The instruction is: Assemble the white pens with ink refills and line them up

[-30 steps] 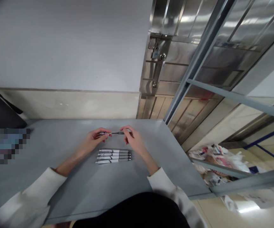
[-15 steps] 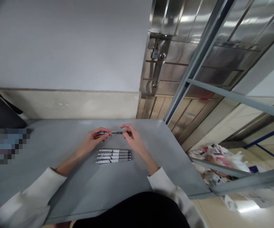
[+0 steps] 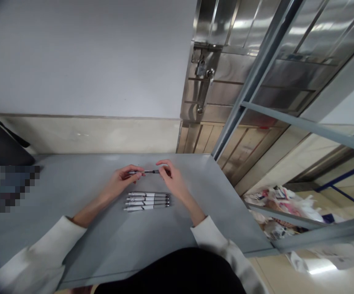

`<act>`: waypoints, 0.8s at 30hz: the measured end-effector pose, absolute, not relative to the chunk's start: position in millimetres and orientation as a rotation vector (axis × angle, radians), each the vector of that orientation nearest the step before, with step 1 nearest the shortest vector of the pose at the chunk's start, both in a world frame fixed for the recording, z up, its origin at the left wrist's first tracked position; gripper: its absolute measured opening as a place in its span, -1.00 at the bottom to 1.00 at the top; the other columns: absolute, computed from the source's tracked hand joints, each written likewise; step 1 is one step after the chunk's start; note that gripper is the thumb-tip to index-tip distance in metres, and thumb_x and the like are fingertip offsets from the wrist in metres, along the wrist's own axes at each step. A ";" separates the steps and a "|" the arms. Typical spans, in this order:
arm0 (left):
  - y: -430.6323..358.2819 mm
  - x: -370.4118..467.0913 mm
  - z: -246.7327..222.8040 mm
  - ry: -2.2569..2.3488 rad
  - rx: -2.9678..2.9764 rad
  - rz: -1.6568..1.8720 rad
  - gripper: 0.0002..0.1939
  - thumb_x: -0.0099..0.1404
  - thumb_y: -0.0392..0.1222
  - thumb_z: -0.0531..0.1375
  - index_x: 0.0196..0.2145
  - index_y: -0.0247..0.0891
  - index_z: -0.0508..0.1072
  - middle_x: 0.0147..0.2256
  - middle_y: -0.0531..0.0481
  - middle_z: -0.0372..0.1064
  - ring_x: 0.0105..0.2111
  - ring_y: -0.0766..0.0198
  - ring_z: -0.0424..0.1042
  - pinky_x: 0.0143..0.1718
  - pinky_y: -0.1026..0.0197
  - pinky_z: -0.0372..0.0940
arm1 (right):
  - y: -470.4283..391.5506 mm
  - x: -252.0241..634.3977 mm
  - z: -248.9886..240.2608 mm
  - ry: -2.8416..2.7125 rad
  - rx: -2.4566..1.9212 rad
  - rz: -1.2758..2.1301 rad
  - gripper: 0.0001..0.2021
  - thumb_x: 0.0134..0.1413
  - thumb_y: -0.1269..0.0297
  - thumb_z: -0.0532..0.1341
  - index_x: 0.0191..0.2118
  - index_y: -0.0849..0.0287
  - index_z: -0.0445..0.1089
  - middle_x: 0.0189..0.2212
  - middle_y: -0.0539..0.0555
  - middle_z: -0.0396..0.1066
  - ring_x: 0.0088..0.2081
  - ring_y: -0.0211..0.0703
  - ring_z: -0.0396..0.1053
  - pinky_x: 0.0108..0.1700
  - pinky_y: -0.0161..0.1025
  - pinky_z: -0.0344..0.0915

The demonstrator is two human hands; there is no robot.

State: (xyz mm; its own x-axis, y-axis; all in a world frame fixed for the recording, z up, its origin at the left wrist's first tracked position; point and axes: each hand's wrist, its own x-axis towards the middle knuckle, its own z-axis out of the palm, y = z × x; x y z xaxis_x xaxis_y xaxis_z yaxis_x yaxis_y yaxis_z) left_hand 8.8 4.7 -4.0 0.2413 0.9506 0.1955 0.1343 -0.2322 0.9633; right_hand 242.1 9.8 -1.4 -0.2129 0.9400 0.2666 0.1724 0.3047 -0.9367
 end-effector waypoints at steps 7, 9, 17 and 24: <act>6.0 8.9 -4.7 1.019 1.579 1.117 -0.67 0.33 0.07 0.36 -0.09 -0.19 0.63 -0.16 -0.10 0.65 -0.21 0.13 0.55 -0.21 0.13 0.41 | 8.8 241.5 0.9 -1.614 -0.955 1.034 -0.76 0.30 0.06 0.20 -0.05 0.06 0.41 -0.47 -0.07 0.25 -0.42 -0.17 0.22 -0.31 -0.20 0.15; 5.2 9.0 -4.4 1.027 1.599 1.109 -0.68 0.33 0.07 0.36 -0.09 -0.18 0.64 -0.15 -0.10 0.65 -0.21 0.13 0.55 -0.21 0.13 0.40 | 8.7 241.3 0.7 -1.611 -0.999 1.029 -0.74 0.32 0.02 0.19 -0.05 0.06 0.42 -0.53 -0.10 0.19 -0.47 -0.18 0.16 -0.35 -0.21 0.10; 3.9 9.1 -2.0 1.039 1.602 1.104 -0.69 0.32 0.07 0.37 -0.10 -0.16 0.65 -0.17 -0.08 0.66 -0.23 0.13 0.56 -0.21 0.13 0.41 | 4.5 241.7 5.9 -1.595 -1.063 1.067 -0.65 0.35 -0.09 0.13 -0.08 0.08 0.45 -0.58 -0.09 0.21 -0.48 -0.16 0.21 -0.34 -0.19 0.13; 5.1 9.3 -3.7 1.037 1.581 1.120 -0.69 0.32 0.06 0.35 -0.10 -0.18 0.65 -0.17 -0.09 0.66 -0.21 0.12 0.56 -0.21 0.14 0.41 | 7.0 241.7 3.6 -1.639 -0.968 1.018 -0.74 0.32 0.03 0.19 -0.06 0.07 0.43 -0.48 -0.07 0.25 -0.41 -0.17 0.24 -0.30 -0.19 0.17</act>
